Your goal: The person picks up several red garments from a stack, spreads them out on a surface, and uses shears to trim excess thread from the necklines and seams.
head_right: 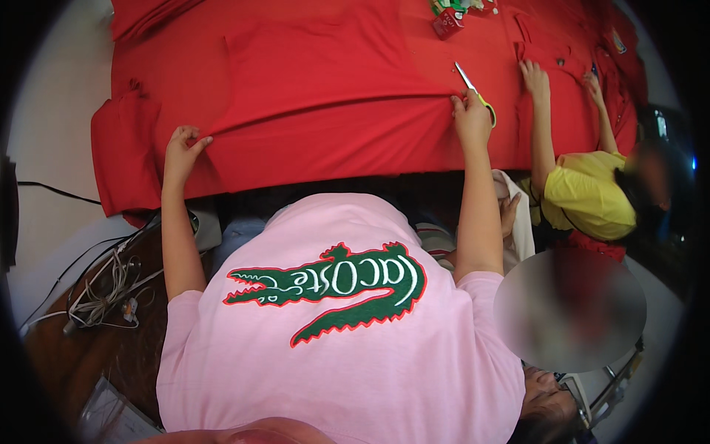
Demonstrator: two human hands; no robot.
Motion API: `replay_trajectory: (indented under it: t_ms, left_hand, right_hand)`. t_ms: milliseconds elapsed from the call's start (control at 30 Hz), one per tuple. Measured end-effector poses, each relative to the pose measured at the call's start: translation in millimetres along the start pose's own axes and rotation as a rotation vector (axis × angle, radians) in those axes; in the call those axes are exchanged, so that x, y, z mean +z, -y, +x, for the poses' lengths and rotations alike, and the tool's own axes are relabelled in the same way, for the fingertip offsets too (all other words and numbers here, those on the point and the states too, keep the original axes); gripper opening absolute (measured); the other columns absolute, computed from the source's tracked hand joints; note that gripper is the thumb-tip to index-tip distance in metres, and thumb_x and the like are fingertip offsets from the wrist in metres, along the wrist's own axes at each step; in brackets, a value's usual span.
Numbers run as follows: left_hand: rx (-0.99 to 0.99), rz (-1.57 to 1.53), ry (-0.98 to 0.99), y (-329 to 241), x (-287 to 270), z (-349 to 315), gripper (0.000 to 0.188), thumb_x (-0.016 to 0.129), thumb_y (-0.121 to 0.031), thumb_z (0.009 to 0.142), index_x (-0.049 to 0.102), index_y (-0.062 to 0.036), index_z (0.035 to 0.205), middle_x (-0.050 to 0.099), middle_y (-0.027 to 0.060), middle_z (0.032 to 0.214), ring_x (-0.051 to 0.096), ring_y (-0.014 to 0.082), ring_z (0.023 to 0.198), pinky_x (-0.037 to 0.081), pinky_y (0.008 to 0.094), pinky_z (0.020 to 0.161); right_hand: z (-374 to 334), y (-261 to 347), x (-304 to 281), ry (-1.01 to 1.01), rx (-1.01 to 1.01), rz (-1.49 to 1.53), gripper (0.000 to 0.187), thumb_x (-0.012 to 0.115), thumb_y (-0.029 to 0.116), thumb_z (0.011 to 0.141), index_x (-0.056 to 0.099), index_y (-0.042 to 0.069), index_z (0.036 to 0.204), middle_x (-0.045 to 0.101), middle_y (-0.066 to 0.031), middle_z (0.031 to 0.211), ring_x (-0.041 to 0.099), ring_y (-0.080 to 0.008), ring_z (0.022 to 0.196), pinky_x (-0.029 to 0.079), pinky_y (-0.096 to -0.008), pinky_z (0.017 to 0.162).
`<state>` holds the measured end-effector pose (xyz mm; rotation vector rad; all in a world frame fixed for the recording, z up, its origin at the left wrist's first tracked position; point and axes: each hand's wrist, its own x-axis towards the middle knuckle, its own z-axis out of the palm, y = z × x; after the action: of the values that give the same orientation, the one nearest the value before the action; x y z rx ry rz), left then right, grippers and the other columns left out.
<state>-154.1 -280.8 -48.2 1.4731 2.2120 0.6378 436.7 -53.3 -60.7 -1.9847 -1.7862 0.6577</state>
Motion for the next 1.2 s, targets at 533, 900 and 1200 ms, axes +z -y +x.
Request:
replay_trajectory:
  t_ms: [533, 900, 1200]
  left_hand:
    - [-0.534, -0.540, 0.238, -17.2, 9.1, 35.6, 0.026, 0.075, -0.031, 0.098, 0.062, -0.0089, 0.105, 0.071, 0.0046, 0.094, 0.072, 0.0162, 0.066, 0.054, 0.0263, 0.054]
    - [0.208, -0.710, -0.202, -108.7, -43.5, 180.8, 0.039, 0.065, -0.017, 0.106, 0.055, 0.0013, 0.138, 0.057, 0.0190, 0.145, 0.056, 0.0267, 0.136, 0.049, 0.0391, 0.112]
    - [0.521, 0.377, 0.175, -97.9, 141.3, -24.2, 0.068, 0.058, -0.041, 0.105, 0.035, -0.0175, 0.165, 0.019, 0.0132, 0.175, 0.016, 0.0363, 0.162, 0.010, 0.0604, 0.127]
  right_hand:
    - [30.9, 19.1, 12.9, 0.080, 0.047, 0.348, 0.020, 0.068, 0.014, 0.097, 0.064, -0.001, 0.109, 0.073, -0.0105, 0.073, 0.073, -0.0196, 0.063, 0.056, -0.0317, 0.054]
    - [46.2, 167.9, -18.0, -0.304, -0.499, 0.394, 0.062, 0.076, 0.027, 0.090, 0.054, 0.010, 0.145, 0.063, -0.0184, 0.140, 0.060, -0.0371, 0.131, 0.049, -0.0444, 0.111]
    - [-151.6, 93.6, 140.3, 0.388, -1.022, 0.110, 0.052, 0.081, 0.038, 0.083, 0.067, 0.015, 0.128, 0.057, -0.0123, 0.139, 0.053, -0.0307, 0.131, 0.044, -0.0497, 0.106]
